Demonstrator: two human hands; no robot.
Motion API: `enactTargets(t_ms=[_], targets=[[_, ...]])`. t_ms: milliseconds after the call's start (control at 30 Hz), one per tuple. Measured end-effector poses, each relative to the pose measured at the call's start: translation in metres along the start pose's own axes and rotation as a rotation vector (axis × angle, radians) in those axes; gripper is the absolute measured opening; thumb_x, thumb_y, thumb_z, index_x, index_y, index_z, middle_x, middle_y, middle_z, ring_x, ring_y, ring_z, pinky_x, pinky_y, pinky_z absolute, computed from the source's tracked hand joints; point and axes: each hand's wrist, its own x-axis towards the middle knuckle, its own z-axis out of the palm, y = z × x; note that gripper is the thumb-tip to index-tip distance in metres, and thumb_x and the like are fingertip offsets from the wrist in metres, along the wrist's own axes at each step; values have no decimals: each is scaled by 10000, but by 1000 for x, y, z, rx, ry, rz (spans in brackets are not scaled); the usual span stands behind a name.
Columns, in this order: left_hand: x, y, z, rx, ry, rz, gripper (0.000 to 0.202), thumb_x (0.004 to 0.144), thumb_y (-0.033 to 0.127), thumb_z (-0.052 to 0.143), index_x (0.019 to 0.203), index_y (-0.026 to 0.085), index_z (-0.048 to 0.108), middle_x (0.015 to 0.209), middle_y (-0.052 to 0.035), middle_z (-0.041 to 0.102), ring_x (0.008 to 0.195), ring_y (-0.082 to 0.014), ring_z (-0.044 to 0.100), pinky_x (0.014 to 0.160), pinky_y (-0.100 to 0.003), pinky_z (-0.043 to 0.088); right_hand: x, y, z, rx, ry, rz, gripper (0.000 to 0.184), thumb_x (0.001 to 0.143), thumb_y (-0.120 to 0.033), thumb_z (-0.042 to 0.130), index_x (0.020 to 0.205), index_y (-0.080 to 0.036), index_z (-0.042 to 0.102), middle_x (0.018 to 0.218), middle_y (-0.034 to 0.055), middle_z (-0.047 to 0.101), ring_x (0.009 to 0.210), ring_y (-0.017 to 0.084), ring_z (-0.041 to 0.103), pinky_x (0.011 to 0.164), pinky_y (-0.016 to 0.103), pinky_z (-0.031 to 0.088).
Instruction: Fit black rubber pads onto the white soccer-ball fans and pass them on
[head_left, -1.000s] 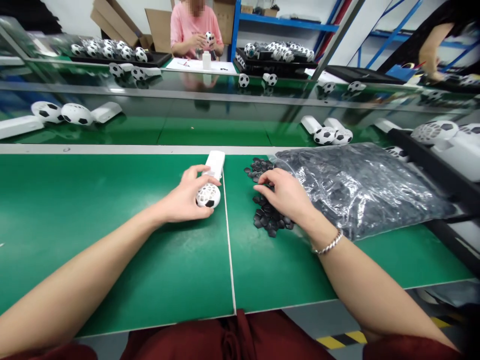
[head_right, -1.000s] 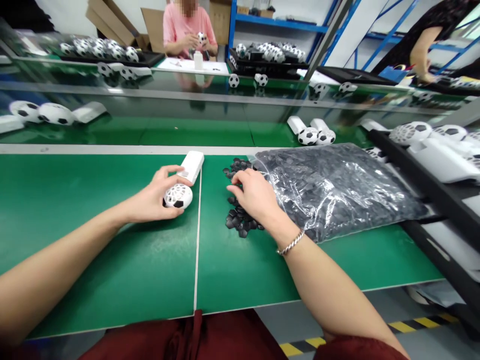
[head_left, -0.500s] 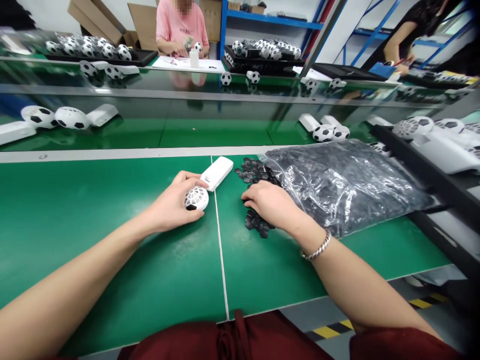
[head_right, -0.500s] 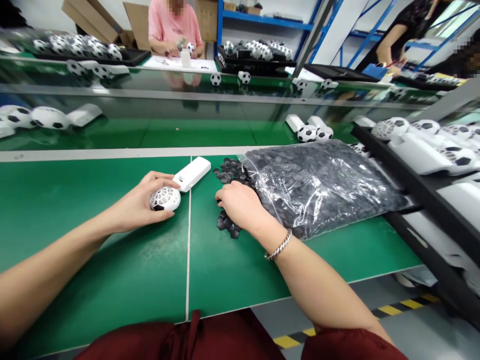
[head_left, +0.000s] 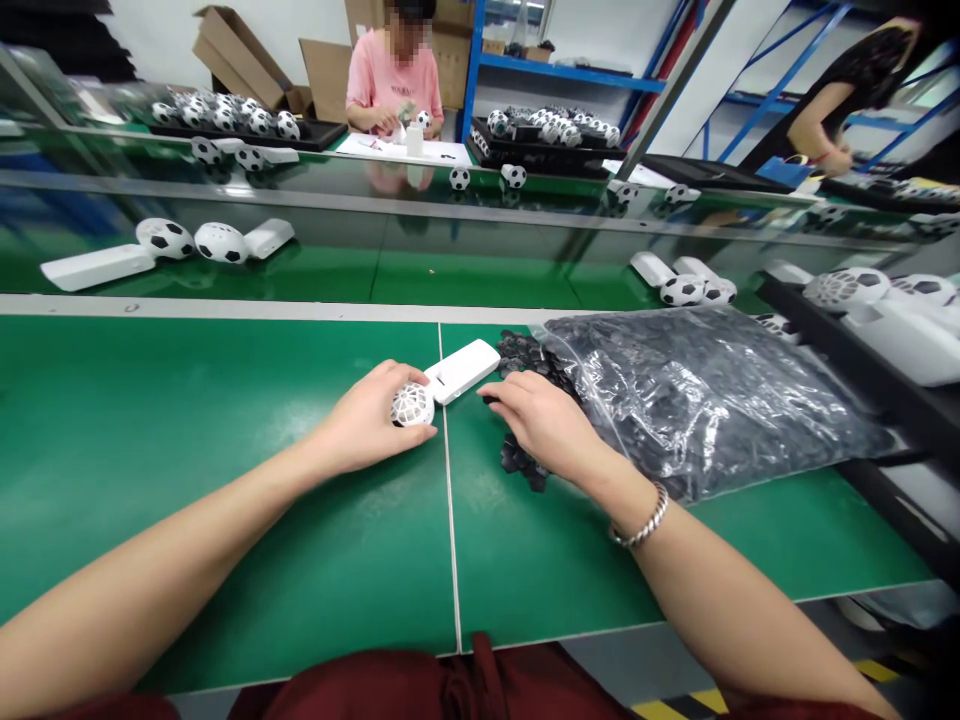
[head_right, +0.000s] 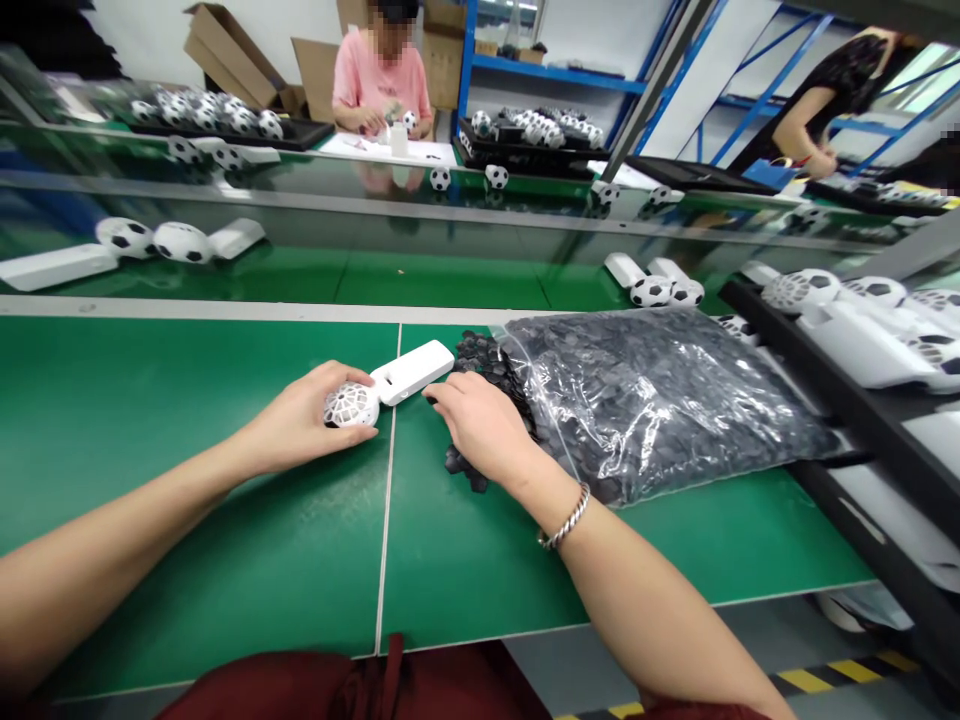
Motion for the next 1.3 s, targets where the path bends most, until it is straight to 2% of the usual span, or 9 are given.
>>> enactTargets(t_ms=[133,300,433,567,700,800,1000,1167,1300], targets=[[-2,4,-1,-31,-54,30,432,639,271,593,1054,188,503,1035,-47,537,905,-229,537,774,-347,439,0,-6,2,117,50,-49,269,880,-169,417,1094,-142,577,895,98,576,868,203,509,763,347,451],[-4,5,0,-60,-107,81,423,628,231,571,1043,203,495,1048,-29,538,927,-218,530,786,-331,436,-1,-11,2,315,98,-16,156,874,-167,436,969,-169,560,908,64,598,847,165,538,760,301,441],[-5,3,2,-59,-112,114,422,633,221,559,1048,205,490,1045,-28,530,930,-213,530,796,-332,439,-2,-19,1,498,89,75,71,860,-182,481,900,-194,539,811,7,618,711,118,556,662,242,430],[-5,3,5,-60,-98,143,431,627,209,547,1055,206,494,1049,-36,518,971,-223,523,832,-348,438,-3,-28,2,585,97,-41,35,831,-194,533,816,-185,564,796,15,604,751,120,548,705,246,431],[-5,6,8,-75,-111,152,436,629,220,551,1062,213,504,1062,-46,515,1003,-243,516,855,-378,437,-4,-34,8,669,39,-17,39,820,-207,542,807,-180,566,720,-4,585,649,102,523,630,227,428],[-5,8,9,-91,-123,164,446,640,229,558,1083,215,503,1070,-50,512,1022,-247,509,869,-383,431,-4,-37,11,679,14,-2,48,829,-188,527,802,-176,565,726,-6,598,654,99,528,632,220,422],[-6,6,9,-113,-126,194,477,656,279,606,1115,215,495,1079,-52,504,1034,-247,498,885,-385,421,-4,-41,15,588,51,-21,79,836,-214,533,787,-183,586,768,11,610,737,122,552,689,246,425],[-6,6,9,-118,-136,220,406,700,270,559,1096,208,491,1078,-61,499,1048,-241,487,900,-389,411,-5,-42,20,556,105,12,84,834,-242,542,778,-188,573,773,10,604,744,126,549,672,243,417],[-6,9,10,-107,-122,194,403,685,253,558,1079,203,489,1058,-57,497,1031,-240,491,880,-386,421,-4,-44,19,549,96,65,84,818,-252,566,762,-190,570,771,5,601,710,120,533,637,237,398]])
